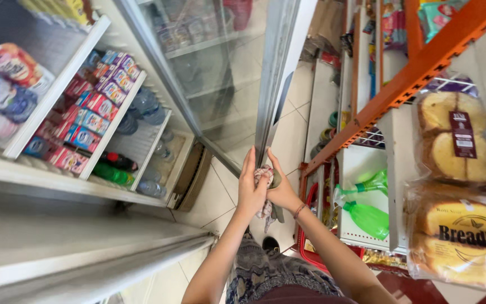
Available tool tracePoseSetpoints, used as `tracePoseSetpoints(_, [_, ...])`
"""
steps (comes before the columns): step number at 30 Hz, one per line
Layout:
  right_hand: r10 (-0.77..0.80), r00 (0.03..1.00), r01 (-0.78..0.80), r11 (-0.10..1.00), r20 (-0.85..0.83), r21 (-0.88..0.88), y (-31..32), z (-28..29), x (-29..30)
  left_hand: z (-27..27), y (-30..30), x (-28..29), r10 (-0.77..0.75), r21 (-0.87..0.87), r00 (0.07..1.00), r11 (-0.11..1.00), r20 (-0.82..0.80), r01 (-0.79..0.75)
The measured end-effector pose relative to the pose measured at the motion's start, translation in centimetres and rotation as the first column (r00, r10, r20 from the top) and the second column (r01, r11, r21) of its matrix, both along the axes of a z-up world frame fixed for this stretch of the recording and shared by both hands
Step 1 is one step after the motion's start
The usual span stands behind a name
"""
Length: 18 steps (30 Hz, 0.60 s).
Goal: The person wipes the internal shelves and external glass doors of several display coolers using two cloths.
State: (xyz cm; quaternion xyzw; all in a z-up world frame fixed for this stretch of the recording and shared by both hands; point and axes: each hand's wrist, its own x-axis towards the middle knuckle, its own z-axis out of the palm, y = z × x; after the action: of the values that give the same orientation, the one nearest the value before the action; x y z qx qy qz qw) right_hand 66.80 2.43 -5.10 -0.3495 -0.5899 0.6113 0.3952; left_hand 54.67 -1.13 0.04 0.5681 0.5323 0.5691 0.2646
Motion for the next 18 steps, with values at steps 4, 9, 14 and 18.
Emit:
tracePoseSetpoints(4, [0.103, 0.994, -0.109, 0.983, 0.048, 0.149, -0.6, -1.8, -0.4, -0.3, -3.7, 0.1, 0.118, 0.049, 0.976, 0.993, -0.185, -0.111])
tracePoseSetpoints(9, [0.179, 0.97, -0.226, 0.912, 0.163, 0.342, -0.9, -5.4, -1.1, 1.3, -7.5, 1.2, 0.253, 0.096, 0.821, 0.967, -0.511, -0.237])
tracePoseSetpoints(14, [0.34, 0.94, -0.336, 0.933, -0.014, 0.126, -1.1, -11.1, -1.7, 3.9, -9.3, 2.2, 0.322, 0.146, 0.696, 0.942, -0.641, -0.302])
tracePoseSetpoints(18, [0.468, 0.866, -0.451, 0.883, -0.178, 0.13, -1.6, -13.7, -4.1, 4.7, -10.1, 1.2, 0.387, 0.113, 0.654, 0.9, -0.65, -0.42])
